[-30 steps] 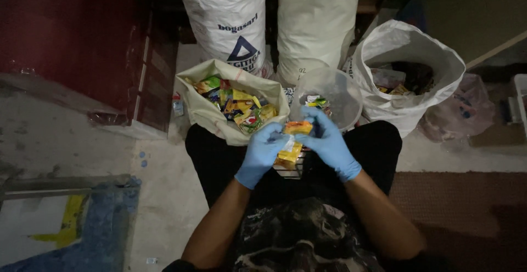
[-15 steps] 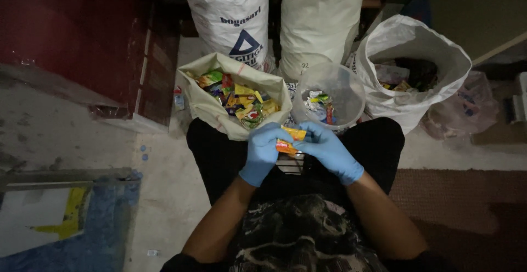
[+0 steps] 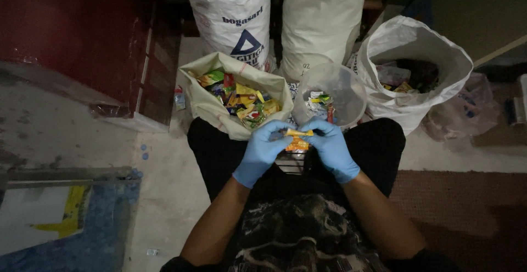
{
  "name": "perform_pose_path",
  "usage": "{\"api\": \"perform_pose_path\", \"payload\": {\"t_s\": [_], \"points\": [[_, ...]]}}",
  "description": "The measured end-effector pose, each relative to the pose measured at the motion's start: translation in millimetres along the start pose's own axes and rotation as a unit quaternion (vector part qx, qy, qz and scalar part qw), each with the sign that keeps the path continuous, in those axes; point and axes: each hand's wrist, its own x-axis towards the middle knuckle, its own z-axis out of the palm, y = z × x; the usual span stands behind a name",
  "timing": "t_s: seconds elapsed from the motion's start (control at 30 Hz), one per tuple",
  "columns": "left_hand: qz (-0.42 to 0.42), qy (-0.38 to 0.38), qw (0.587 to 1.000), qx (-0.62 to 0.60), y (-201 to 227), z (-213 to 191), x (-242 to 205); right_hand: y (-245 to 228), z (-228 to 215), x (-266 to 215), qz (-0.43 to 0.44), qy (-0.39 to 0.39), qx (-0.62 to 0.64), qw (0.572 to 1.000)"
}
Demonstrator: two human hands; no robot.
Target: The person sits on the floor and sorts snack packets from a clear plastic bucket into a white sack. They handle each packet individually, inspecting it before placing it into the sack.
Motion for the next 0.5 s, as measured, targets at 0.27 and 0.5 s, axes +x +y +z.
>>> {"api": "perform_pose_path", "payload": {"t_s": [0.27,0.5], "points": [[0.081,0.072,0.991,-0.084,-28,-1,10,-84,15,-9,0.06,-0.051,0.16,0.984],[0.044,-0.012,0.999,-0.01,6,-8,-5,-40,6,-2,0.079,-0.041,-0.006,0.996]]}}
